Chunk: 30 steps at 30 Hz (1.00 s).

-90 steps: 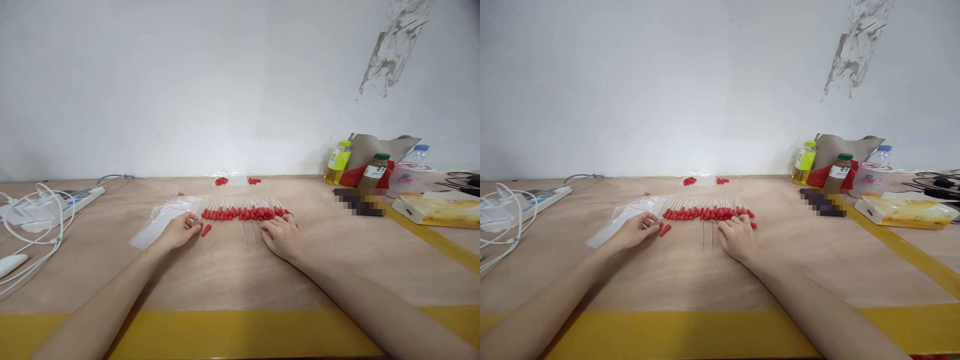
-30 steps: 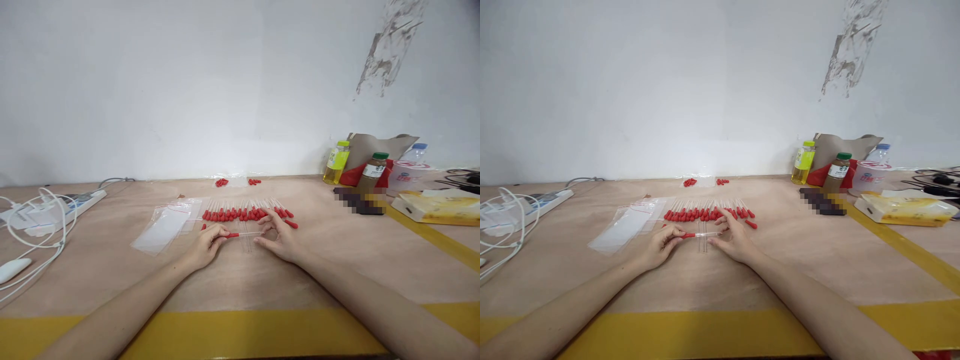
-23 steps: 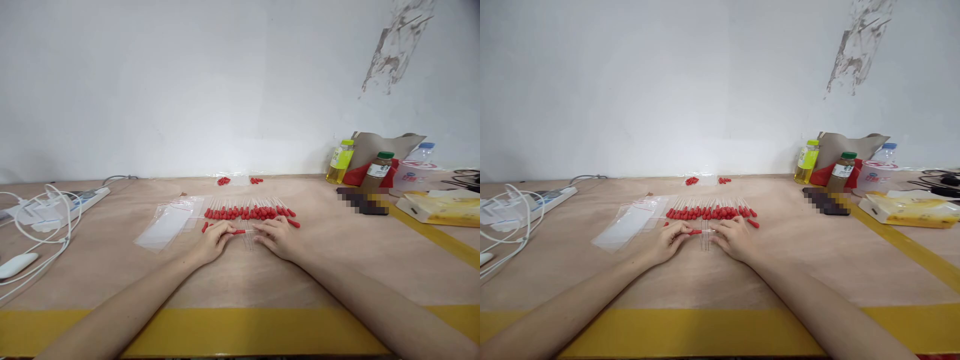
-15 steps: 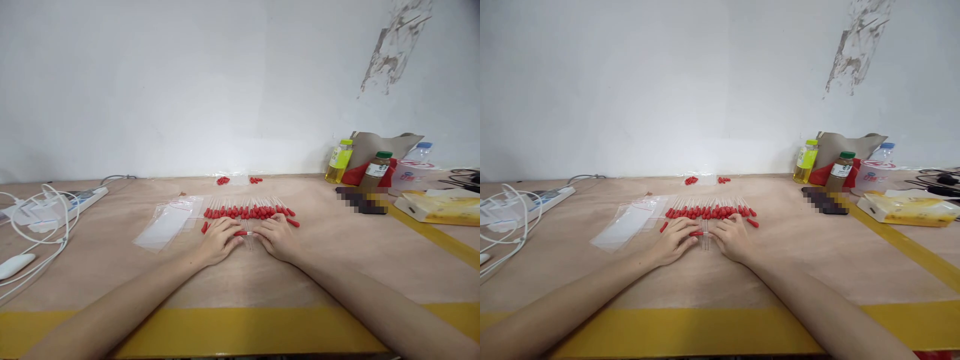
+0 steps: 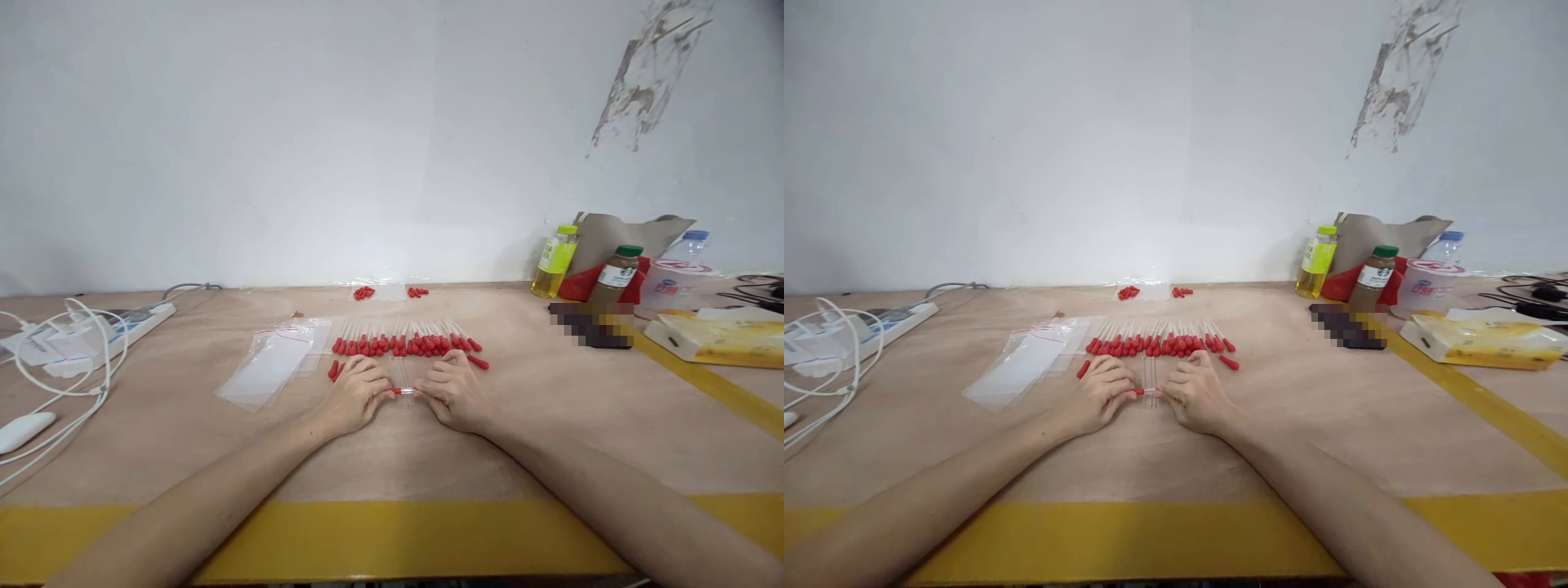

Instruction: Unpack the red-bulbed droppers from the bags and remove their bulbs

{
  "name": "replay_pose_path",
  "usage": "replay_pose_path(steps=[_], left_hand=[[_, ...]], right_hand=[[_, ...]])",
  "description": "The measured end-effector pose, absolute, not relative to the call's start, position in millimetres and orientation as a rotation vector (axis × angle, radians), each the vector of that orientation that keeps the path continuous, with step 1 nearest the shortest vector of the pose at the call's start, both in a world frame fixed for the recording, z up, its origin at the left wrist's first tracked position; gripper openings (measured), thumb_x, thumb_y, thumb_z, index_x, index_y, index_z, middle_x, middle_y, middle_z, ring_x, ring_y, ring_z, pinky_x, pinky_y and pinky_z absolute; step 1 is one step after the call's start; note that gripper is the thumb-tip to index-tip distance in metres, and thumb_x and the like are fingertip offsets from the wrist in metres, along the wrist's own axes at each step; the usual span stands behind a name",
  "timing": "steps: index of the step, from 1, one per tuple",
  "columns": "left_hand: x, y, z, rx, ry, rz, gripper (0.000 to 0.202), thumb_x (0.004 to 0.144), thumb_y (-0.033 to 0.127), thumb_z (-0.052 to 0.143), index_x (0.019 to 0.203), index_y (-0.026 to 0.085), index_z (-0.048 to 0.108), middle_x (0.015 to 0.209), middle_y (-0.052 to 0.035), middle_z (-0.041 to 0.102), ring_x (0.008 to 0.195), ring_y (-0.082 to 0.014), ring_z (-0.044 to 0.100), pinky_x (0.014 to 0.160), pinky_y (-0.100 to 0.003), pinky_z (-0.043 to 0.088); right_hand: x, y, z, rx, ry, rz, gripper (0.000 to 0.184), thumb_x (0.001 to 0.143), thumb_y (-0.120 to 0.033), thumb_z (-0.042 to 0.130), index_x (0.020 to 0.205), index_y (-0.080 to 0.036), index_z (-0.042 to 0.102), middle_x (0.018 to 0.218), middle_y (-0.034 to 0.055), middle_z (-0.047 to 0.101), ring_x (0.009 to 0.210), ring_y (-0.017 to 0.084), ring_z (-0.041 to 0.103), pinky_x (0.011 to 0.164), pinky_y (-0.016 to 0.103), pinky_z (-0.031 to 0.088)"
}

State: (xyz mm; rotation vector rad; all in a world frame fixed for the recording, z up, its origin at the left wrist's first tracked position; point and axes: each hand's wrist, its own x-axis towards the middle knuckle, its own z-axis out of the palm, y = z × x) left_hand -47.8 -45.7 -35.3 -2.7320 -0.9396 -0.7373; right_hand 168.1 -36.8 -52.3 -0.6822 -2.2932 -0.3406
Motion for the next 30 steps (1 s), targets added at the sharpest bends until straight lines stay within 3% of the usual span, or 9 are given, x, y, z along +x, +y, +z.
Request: replay_pose_path(steps=[7,14,19,22,26,30], left_hand=[[-67.0,-44.6,-39.0,-2.682,-1.065,-0.882,0.019,0.088,0.023,0.043,0.08,0.019,0.059,0.082,-0.0017,0.062,0.085,-0.0163,0.051,0.082,-0.033,0.036],[-75.1,-36.2,-31.7,-2.525,-1.387,-1.141,0.023,0.087,0.025,0.039,0.097,0.019,0.06,0.092,-0.0053,0.052,0.087,-0.0156,0.053,0.078,-0.028,0.043],[-117.1,-19.0,-16.6,-2.349,-1.874,-0.997,0.032,0.078,0.023,0.042,0.107,0.017,0.054,0.082,-0.003,0.059,0.074,-0.017,0.057,0.069,-0.029,0.045],[-135.7,-13.2,-14.3,-2.284,-2.086,-0.875,0.028,0.078,0.028,0.04,0.1,0.018,0.055,0.075,-0.0012,0.062,0.069,-0.0174,0.058,0.066,-0.028,0.043],[-136.2,-12.4,-16.5,-2.299,-2.081,-0.764,0.03,0.081,0.035,0.035,0.087,0.018,0.059,0.085,-0.004,0.064,0.078,-0.0194,0.059,0.067,-0.028,0.043],[-128.9,-16.1,-18.0,-2.254,-2.12,-0.78,0.032,0.079,0.041,0.04,0.092,0.018,0.058,0.084,-0.0053,0.065,0.075,-0.0197,0.06,0.066,-0.029,0.043]], right_hand=[[188.9,-35.6,-53.5,-0.866,-2.21,-0.209,0.025,0.086,-0.026,0.045,0.075,-0.02,0.066,0.063,0.0005,0.061,0.063,0.011,0.049,0.078,0.033,0.025],[171.6,-30.9,-56.3,-1.086,-2.18,-0.086,0.025,0.087,-0.022,0.039,0.096,-0.022,0.062,0.083,0.0021,0.065,0.075,0.013,0.056,0.072,0.028,0.03],[168.3,-29.0,-56.6,-1.137,-2.135,-0.14,0.013,0.08,-0.016,0.045,0.081,-0.018,0.058,0.074,0.001,0.064,0.072,0.014,0.057,0.072,0.03,0.029],[167.4,-29.7,-56.8,-1.076,-2.152,-0.243,0.013,0.08,-0.015,0.046,0.078,-0.018,0.059,0.073,0.0021,0.065,0.071,0.014,0.056,0.074,0.031,0.028],[163.7,-34.2,-54.8,-1.016,-2.194,-0.234,0.016,0.083,-0.025,0.047,0.083,-0.019,0.062,0.077,0.0039,0.065,0.074,0.015,0.055,0.077,0.033,0.026],[161.0,-39.5,-50.6,-1.041,-2.259,-0.184,0.026,0.081,-0.043,0.05,0.087,-0.021,0.063,0.078,0.0038,0.062,0.076,0.016,0.052,0.079,0.036,0.025]])
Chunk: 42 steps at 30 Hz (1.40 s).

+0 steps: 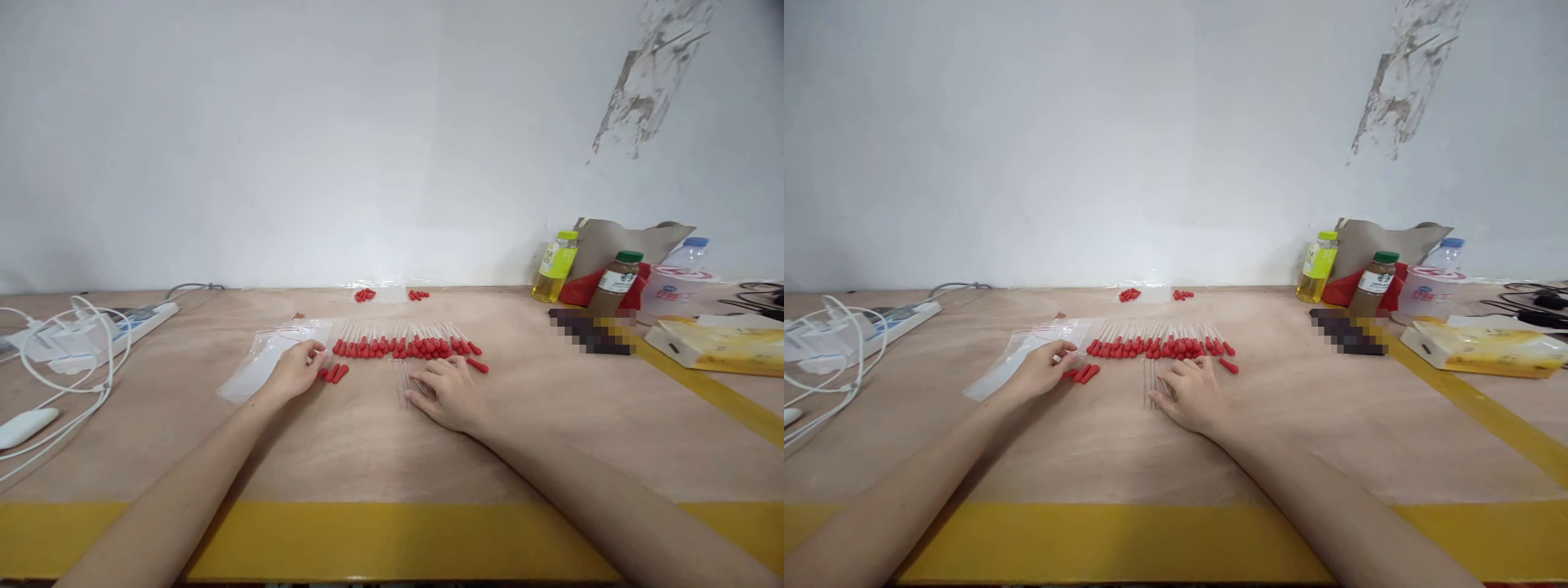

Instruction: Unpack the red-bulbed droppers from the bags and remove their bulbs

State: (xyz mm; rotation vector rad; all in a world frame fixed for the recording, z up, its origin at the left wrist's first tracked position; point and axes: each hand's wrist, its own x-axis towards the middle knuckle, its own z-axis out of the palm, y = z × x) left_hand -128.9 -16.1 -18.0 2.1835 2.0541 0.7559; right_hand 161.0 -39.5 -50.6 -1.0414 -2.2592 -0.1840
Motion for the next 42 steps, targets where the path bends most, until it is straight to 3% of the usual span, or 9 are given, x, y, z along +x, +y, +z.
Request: replay_pose_path(steps=[7,14,17,22,29,34,42], left_hand=[[-126.2,-17.5,-21.0,2.081,1.92,0.701,0.027,0.075,0.039,0.049,0.088,0.018,0.059,0.078,-0.0047,0.065,0.07,-0.0187,0.06,0.062,-0.028,0.045],[-119.1,-1.2,-36.3,2.237,1.952,0.924,0.022,0.078,0.03,0.047,0.093,0.018,0.059,0.09,-0.0061,0.059,0.075,-0.0177,0.059,0.07,-0.029,0.045],[-114.4,-1.4,-37.0,2.277,1.97,1.003,0.024,0.08,0.033,0.047,0.091,0.017,0.059,0.089,-0.006,0.058,0.071,-0.0168,0.057,0.07,-0.03,0.045],[-95.7,-5.6,-31.2,2.559,1.821,1.048,0.02,0.08,0.035,0.05,0.084,0.019,0.062,0.086,-0.0054,0.058,0.087,-0.0215,0.052,0.081,-0.034,0.04],[-55.3,19.1,-25.7,2.641,1.705,0.892,0.025,0.077,0.04,0.055,0.087,0.019,0.06,0.087,-0.0053,0.057,0.088,-0.0222,0.051,0.08,-0.035,0.039],[-42.3,37.1,-29.4,2.512,1.813,0.928,0.025,0.074,0.043,0.057,0.075,0.018,0.061,0.079,-0.0059,0.057,0.08,-0.0229,0.054,0.072,-0.035,0.041],[-40.1,37.1,-35.2,2.523,1.73,1.09,0.014,0.079,0.028,0.053,0.073,0.017,0.06,0.079,-0.0057,0.061,0.084,-0.0214,0.054,0.078,-0.034,0.04]], right_hand=[[161.1,-41.1,-43.0,-1.084,-2.391,-0.014,0.046,0.075,-0.062,0.046,0.086,-0.02,0.06,0.079,0.0032,0.059,0.079,0.017,0.05,0.076,0.035,0.029],[162.9,-42.1,-40.1,-0.989,-2.363,0.15,0.056,0.074,-0.056,0.051,0.117,-0.02,0.048,0.094,0.0055,0.06,0.087,0.019,0.051,0.079,0.035,0.033],[164.3,-41.4,-41.3,-0.935,-2.359,0.189,0.06,0.074,-0.053,0.054,0.122,-0.02,0.043,0.099,0.0066,0.059,0.091,0.02,0.051,0.081,0.035,0.034],[166.4,-39.6,-45.2,-0.899,-2.351,0.262,0.068,0.071,-0.054,0.057,0.126,-0.019,0.039,0.101,0.0076,0.058,0.096,0.022,0.05,0.085,0.038,0.034],[164.3,-33.7,-42.5,-0.894,-2.403,-0.01,0.076,0.062,-0.066,0.057,0.123,-0.022,0.045,0.104,0.0095,0.052,0.094,0.022,0.047,0.08,0.036,0.034],[151.6,-23.8,-35.5,-0.705,-2.625,-0.296,0.057,0.072,-0.066,0.045,0.113,-0.029,0.056,0.087,0.0051,0.055,0.077,0.017,0.046,0.073,0.033,0.028],[137.4,-14.3,-42.3,-0.787,-2.551,-0.135,0.054,0.073,-0.066,0.042,0.098,-0.023,0.064,0.083,0.0046,0.062,0.079,0.017,0.051,0.077,0.034,0.024]])
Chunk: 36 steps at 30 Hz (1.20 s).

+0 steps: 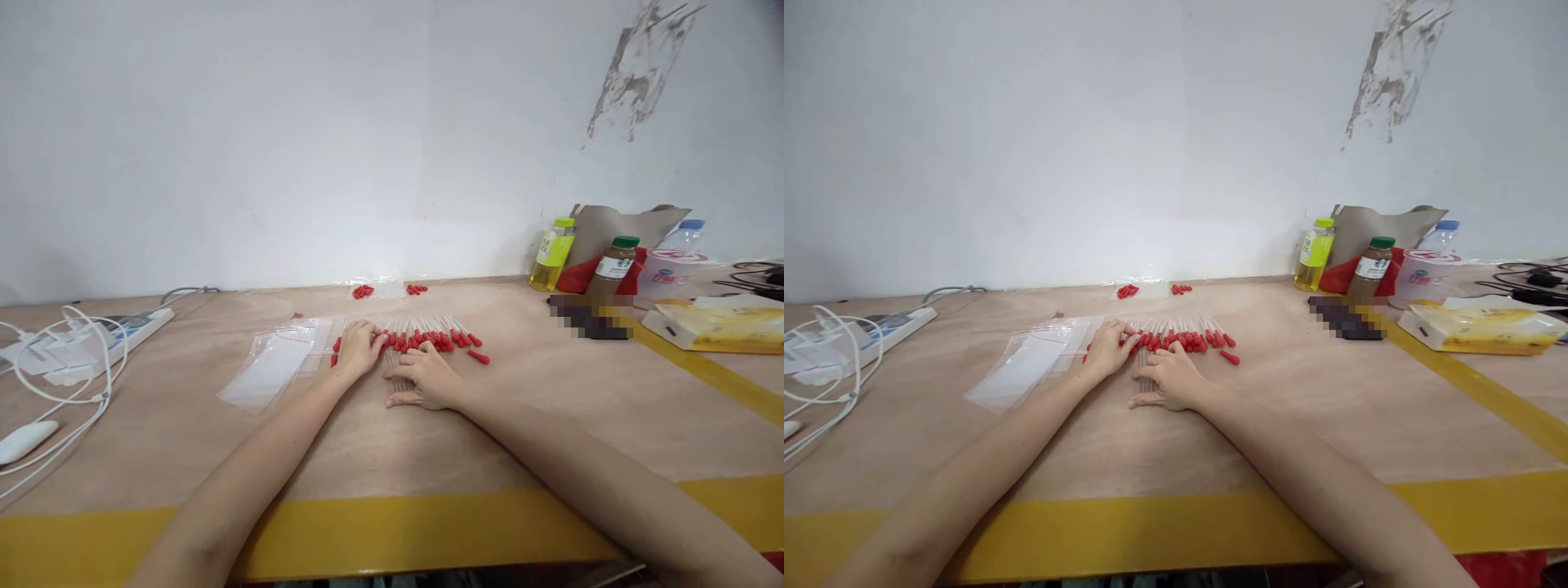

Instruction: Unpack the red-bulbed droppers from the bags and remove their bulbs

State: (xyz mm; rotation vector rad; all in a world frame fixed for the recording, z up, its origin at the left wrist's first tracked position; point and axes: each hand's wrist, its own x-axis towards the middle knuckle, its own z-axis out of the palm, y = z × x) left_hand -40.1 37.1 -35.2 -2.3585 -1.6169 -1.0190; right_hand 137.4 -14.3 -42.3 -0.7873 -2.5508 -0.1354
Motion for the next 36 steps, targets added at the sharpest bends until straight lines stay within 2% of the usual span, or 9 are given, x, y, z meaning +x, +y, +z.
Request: replay_pose_path(steps=[4,8,12,19,21,24,27,31,36], left_hand=[[-37.9,35.6,-32.7,-2.349,-1.583,-1.127,0.016,0.083,0.023,0.047,0.073,0.017,0.058,0.076,-0.0041,0.061,0.077,-0.018,0.055,0.072,-0.03,0.042],[-39.8,25.4,-23.9,-2.329,-1.55,-1.215,0.017,0.083,0.021,0.045,0.07,0.017,0.055,0.073,-0.0032,0.059,0.075,-0.0164,0.054,0.07,-0.028,0.042],[-51.1,-0.8,-17.2,-2.342,-1.447,-1.358,0.016,0.084,0.02,0.046,0.074,0.016,0.057,0.077,-0.0027,0.059,0.075,-0.0149,0.055,0.07,-0.027,0.043],[-63.2,-47.6,-26.7,-2.466,-1.223,-1.583,0.011,0.084,0.019,0.049,0.08,0.017,0.059,0.085,-0.0038,0.061,0.087,-0.0154,0.057,0.079,-0.029,0.045],[-61.3,-52.6,-32.3,-2.547,-1.182,-1.598,0.01,0.083,0.018,0.05,0.081,0.017,0.06,0.086,-0.0043,0.061,0.086,-0.0154,0.057,0.077,-0.029,0.046],[-57.2,-55.1,-38.4,-2.677,-1.158,-1.558,0.011,0.084,0.019,0.05,0.084,0.017,0.06,0.09,-0.0059,0.06,0.087,-0.0158,0.057,0.075,-0.029,0.046],[-52.8,-55.4,-39.6,-2.801,-1.188,-1.431,0.015,0.086,0.021,0.047,0.092,0.018,0.059,0.094,-0.0068,0.06,0.09,-0.0166,0.056,0.078,-0.031,0.046],[-47.7,-53.1,-40.0,-2.89,-1.161,-1.163,0.023,0.085,0.027,0.05,0.106,0.019,0.057,0.1,-0.0063,0.06,0.092,-0.0164,0.054,0.081,-0.03,0.043],[-47.3,-47.3,-45.7,-2.716,-1.142,-0.949,0.02,0.084,0.036,0.051,0.081,0.02,0.063,0.076,-0.0017,0.063,0.076,-0.0165,0.052,0.074,-0.032,0.036]], right_hand=[[138.6,-18.6,-42.9,-0.819,-2.442,-0.087,0.055,0.073,-0.065,0.046,0.102,-0.02,0.061,0.083,0.0057,0.064,0.078,0.018,0.053,0.078,0.034,0.026],[138.0,-19.9,-47.6,-0.941,-2.176,-0.089,0.035,0.082,-0.048,0.046,0.091,-0.018,0.06,0.085,0.0063,0.063,0.08,0.017,0.054,0.078,0.033,0.029],[140.5,-17.1,-50.5,-1.049,-1.943,-0.128,0.02,0.082,-0.034,0.049,0.091,-0.018,0.055,0.09,0.0072,0.058,0.088,0.019,0.052,0.078,0.033,0.035],[156.7,-21.7,-48.2,-0.913,-2.051,-0.3,0.046,0.077,-0.04,0.055,0.116,-0.017,0.048,0.115,0.0118,0.051,0.103,0.024,0.046,0.085,0.037,0.036],[160.1,-24.2,-48.6,-0.841,-2.122,-0.334,0.04,0.08,-0.04,0.052,0.114,-0.019,0.051,0.11,0.0095,0.056,0.101,0.022,0.048,0.086,0.037,0.033],[163.5,-26.9,-51.0,-0.777,-2.181,-0.332,0.022,0.086,-0.032,0.046,0.099,-0.022,0.061,0.082,0.003,0.064,0.082,0.016,0.054,0.086,0.036,0.03],[165.6,-29.8,-53.2,-0.759,-2.236,-0.314,0.021,0.087,-0.029,0.045,0.087,-0.022,0.064,0.065,-0.0001,0.062,0.069,0.012,0.053,0.085,0.036,0.027],[163.1,-36.4,-52.4,-0.786,-2.249,-0.304,0.025,0.087,-0.028,0.044,0.079,-0.019,0.066,0.061,0.0008,0.061,0.066,0.012,0.051,0.079,0.034,0.027],[159.2,-45.0,-49.9,-0.761,-2.249,-0.306,0.023,0.086,-0.027,0.046,0.076,-0.02,0.066,0.06,-0.0001,0.061,0.063,0.012,0.046,0.076,0.033,0.025]])
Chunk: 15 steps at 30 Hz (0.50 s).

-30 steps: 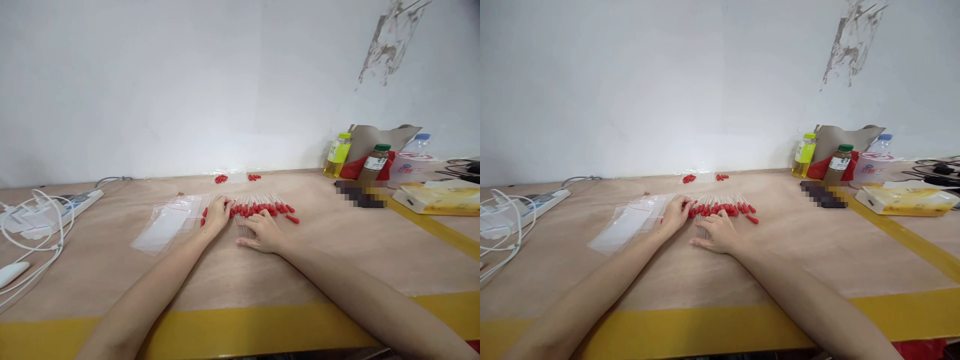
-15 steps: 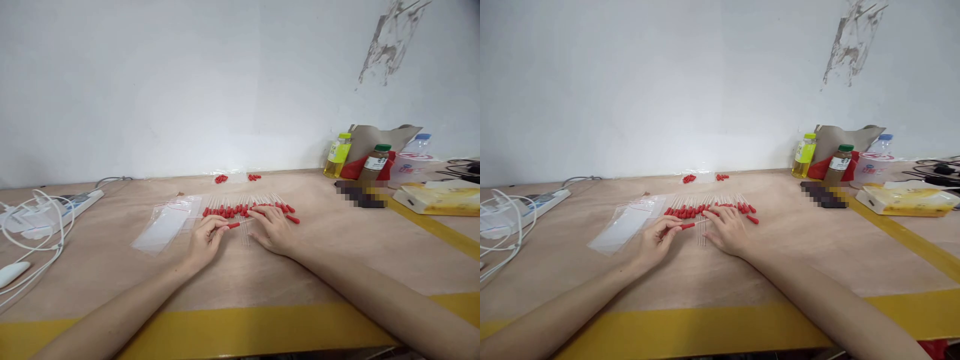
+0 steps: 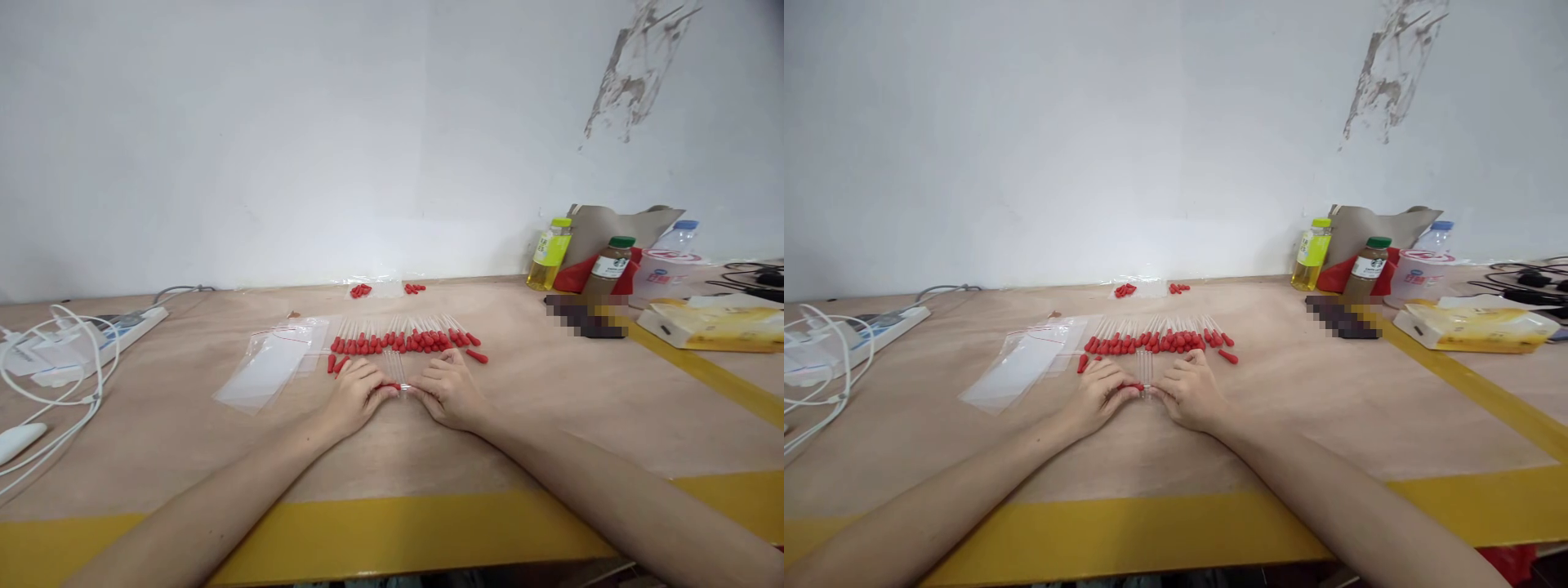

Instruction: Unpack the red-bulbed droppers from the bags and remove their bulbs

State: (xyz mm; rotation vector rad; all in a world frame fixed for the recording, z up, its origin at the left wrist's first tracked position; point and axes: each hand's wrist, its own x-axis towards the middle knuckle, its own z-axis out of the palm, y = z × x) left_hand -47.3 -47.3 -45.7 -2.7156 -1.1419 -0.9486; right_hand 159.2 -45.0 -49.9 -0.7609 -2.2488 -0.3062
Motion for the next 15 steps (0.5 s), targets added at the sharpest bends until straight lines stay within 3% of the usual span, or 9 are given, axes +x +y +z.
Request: replay_pose_path(steps=[15], left_hand=[[-50.7,-59.1,-43.5,-2.739,-1.132,-0.797,0.028,0.089,0.034,0.042,0.072,0.017,0.057,0.07,-0.0022,0.058,0.072,-0.0162,0.048,0.071,-0.032,0.034]], right_hand=[[163.8,-47.6,-50.2,-0.649,-2.325,-0.299,0.023,0.085,-0.026,0.046,0.072,-0.02,0.063,0.053,-0.0015,0.058,0.06,0.011,0.04,0.078,0.034,0.023]])
